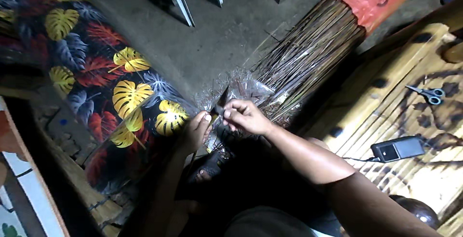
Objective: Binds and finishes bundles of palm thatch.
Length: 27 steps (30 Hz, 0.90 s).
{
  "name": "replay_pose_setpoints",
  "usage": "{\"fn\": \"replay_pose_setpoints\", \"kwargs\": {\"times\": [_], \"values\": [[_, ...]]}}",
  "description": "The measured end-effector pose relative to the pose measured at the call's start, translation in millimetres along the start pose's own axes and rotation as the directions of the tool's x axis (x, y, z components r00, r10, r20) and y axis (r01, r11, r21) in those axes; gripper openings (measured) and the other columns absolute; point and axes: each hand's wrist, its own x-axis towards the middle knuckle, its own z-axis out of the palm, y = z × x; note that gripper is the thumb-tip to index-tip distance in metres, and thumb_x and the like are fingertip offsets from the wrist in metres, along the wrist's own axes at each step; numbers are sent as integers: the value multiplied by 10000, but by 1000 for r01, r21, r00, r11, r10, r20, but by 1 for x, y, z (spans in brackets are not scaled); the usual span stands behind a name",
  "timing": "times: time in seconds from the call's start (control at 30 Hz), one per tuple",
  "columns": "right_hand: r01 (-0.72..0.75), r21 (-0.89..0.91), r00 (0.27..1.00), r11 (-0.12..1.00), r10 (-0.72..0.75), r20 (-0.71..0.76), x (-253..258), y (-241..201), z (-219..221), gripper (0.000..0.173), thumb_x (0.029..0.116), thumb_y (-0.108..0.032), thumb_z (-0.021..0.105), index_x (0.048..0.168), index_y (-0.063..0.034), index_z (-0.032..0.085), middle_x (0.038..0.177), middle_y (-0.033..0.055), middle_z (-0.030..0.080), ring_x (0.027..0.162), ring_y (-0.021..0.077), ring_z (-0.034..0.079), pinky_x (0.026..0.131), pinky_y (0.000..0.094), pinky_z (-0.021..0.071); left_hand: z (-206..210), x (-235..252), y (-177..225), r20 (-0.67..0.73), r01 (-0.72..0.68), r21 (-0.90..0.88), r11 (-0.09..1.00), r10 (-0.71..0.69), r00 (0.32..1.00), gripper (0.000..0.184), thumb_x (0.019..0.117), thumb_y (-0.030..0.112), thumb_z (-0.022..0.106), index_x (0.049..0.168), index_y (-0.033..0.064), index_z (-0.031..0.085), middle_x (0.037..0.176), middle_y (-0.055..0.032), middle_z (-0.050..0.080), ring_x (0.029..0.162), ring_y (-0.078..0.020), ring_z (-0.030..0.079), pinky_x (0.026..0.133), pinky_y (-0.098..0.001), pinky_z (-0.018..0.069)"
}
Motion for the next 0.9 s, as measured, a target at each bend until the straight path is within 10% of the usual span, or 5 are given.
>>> {"fn": "replay_pose_setpoints", "kwargs": {"times": [0.2,0.43,0.63,0.9], "values": [[64,-50,979,997,-53,196,3,7,-5,241,1055,-174,535,1030,23,670,782,48,683,616,81,614,576,242,545,-3,-3,7,220,117,-322,939,-46,974,268,1085,219,273,1017,160,525,634,57,427,457,-24,403,435,-155,386],[221,-134,975,966,-215,57,7,-4,-32,217,1057,-156,539,1031,18,665,847,52,699,699,101,657,633,276,585,-2,-7,12,336,199,-331,922,-82,938,305,1104,339,307,956,163,507,636,69,403,454,-22,379,426,-150,362],[180,-36,975,983,-183,-123,11,-11,-43,208,1074,-160,499,1103,-6,635,862,49,700,656,116,652,584,286,583,-4,-8,9,228,146,-306,941,-76,971,297,1102,312,286,984,155,508,651,57,431,460,-24,397,434,-151,378],[-34,32,981,999,27,193,6,14,2,282,1075,-227,502,1018,8,645,719,64,674,533,100,591,504,252,513,5,-7,14,83,90,-276,957,-70,994,283,1065,179,271,1040,132,548,638,45,461,472,-33,430,454,-170,414]]}}
